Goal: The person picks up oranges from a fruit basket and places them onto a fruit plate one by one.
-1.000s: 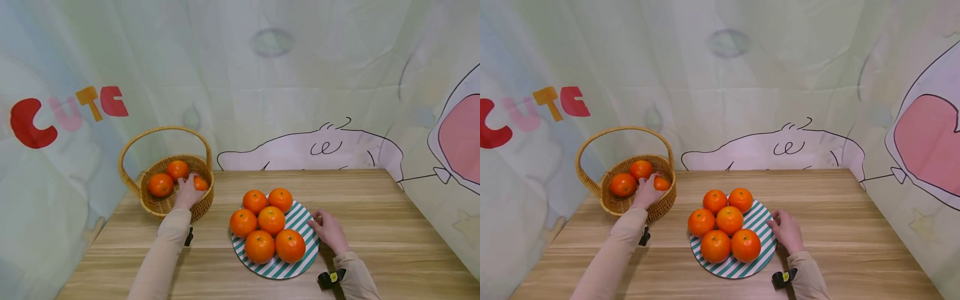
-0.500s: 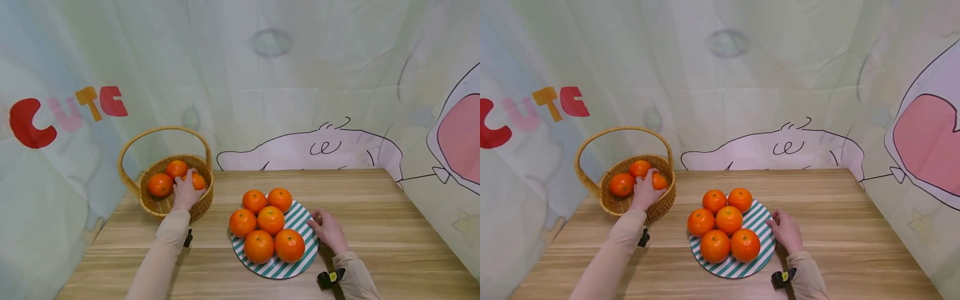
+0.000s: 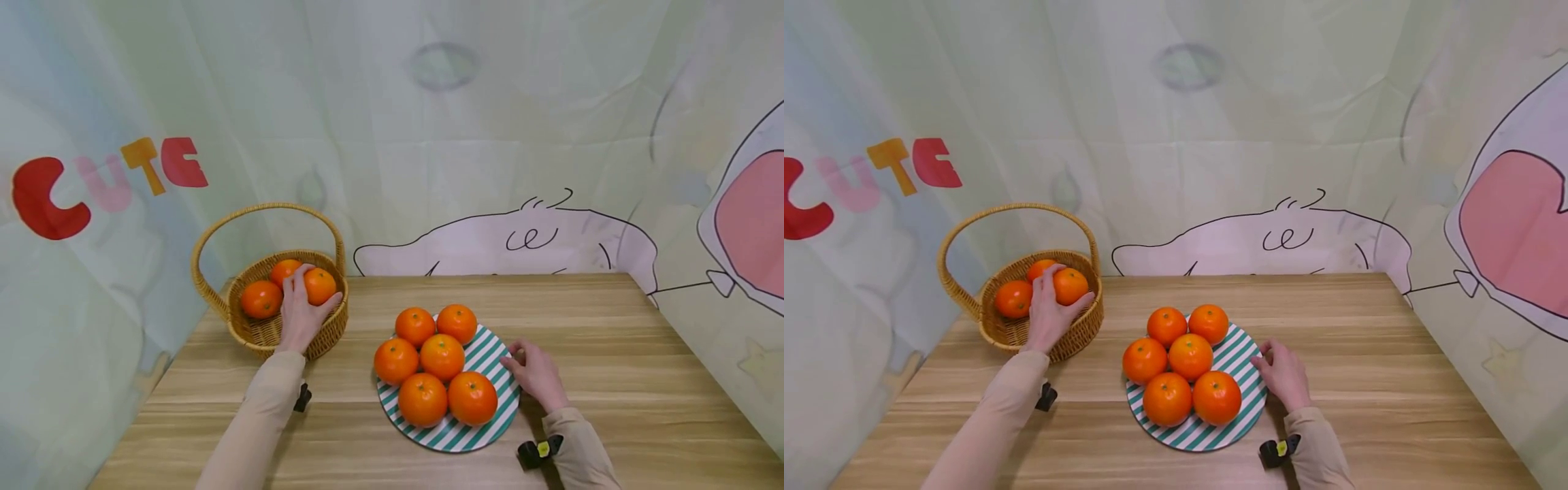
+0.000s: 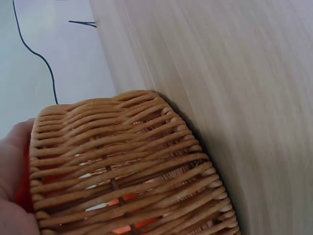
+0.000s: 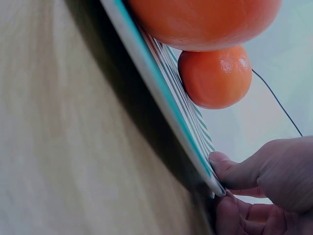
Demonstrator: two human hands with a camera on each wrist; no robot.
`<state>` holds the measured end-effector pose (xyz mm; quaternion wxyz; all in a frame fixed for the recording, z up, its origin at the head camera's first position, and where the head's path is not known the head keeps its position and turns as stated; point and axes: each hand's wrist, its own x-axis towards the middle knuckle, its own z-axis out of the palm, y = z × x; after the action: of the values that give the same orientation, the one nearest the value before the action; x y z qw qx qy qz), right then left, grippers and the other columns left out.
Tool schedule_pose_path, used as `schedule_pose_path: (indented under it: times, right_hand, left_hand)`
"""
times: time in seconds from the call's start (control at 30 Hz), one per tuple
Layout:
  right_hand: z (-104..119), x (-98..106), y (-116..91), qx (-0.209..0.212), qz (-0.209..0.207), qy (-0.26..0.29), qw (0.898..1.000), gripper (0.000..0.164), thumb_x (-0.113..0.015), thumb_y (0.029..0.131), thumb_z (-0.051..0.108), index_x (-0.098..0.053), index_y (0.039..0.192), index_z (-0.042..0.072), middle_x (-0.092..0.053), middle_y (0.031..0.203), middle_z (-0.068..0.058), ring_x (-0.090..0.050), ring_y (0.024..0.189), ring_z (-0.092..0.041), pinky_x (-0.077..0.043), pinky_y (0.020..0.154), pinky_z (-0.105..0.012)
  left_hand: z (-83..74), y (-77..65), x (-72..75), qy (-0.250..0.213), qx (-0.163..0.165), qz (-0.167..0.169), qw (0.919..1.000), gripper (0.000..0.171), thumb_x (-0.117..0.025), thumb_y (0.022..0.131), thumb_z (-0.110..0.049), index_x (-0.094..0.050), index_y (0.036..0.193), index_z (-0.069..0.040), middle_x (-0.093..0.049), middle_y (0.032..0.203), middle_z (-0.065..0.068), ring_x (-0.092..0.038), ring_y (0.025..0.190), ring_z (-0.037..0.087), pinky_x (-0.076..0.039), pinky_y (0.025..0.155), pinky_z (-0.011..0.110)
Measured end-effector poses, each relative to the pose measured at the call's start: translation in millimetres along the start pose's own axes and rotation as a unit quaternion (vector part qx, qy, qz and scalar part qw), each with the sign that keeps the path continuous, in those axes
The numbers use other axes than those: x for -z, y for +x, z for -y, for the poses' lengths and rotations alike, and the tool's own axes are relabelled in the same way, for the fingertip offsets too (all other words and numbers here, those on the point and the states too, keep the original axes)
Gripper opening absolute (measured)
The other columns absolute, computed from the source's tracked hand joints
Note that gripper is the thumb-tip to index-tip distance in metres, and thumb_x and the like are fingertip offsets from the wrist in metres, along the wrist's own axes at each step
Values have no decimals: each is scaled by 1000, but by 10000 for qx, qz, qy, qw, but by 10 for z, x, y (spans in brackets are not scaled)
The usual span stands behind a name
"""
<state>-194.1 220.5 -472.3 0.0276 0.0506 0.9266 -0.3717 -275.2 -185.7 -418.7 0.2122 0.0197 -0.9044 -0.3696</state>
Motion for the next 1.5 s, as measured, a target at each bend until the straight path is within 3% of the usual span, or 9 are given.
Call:
schedule_pose_path:
  times: [0.27,0.5,0.83,1.17,1.5]
  right_hand:
    - [11,12,-7,-3,19,40,10000,24,-65,97,15,-60,113,-1,-60,84,-11,-52,73,-22,-40,61,-29]
    - [4,17,-15,-9,-16,45,10000,23,-65,97,15,-60,112,-1,-59,82,-11,-51,72,-22,-39,60,-28]
    - [5,12,-5,1,-24,-1,10000,23,-65,97,15,-60,112,-1,-61,84,-12,-52,73,-22,-39,61,-28]
    - [-15,10,7,162,-46,-7,9999,23,-65,97,15,-60,111,-2,-60,81,-11,-51,71,-21,-38,61,-29]
    - [-2,15,-5,93,40,82,9999,22,-64,97,16,-59,111,-1,-59,82,-10,-51,71,-21,-39,60,-29]
  left_hand:
    - [-63,-61,5,-9,-19,-326,9995,81,-83,80,-40,-40,144,-13,-48,138,20,-42,120,44,-40,102,57]
    - [-263,-149,-7,45,-202,-384,9990,82,-84,79,-43,-43,144,-15,-52,140,15,-40,119,42,-42,94,56]
    - [-593,-254,-75,-440,-632,109,9970,80,-85,77,-33,-45,142,-8,-56,134,18,-45,114,37,-34,95,47]
    - [-879,-396,-166,-712,-714,637,9929,78,-86,75,-31,-47,138,-10,-61,126,17,-50,107,38,-39,88,45]
    - [-1106,-485,-253,-760,-756,1196,9870,76,-85,76,-32,-46,139,-13,-55,131,14,-52,115,35,-47,95,49]
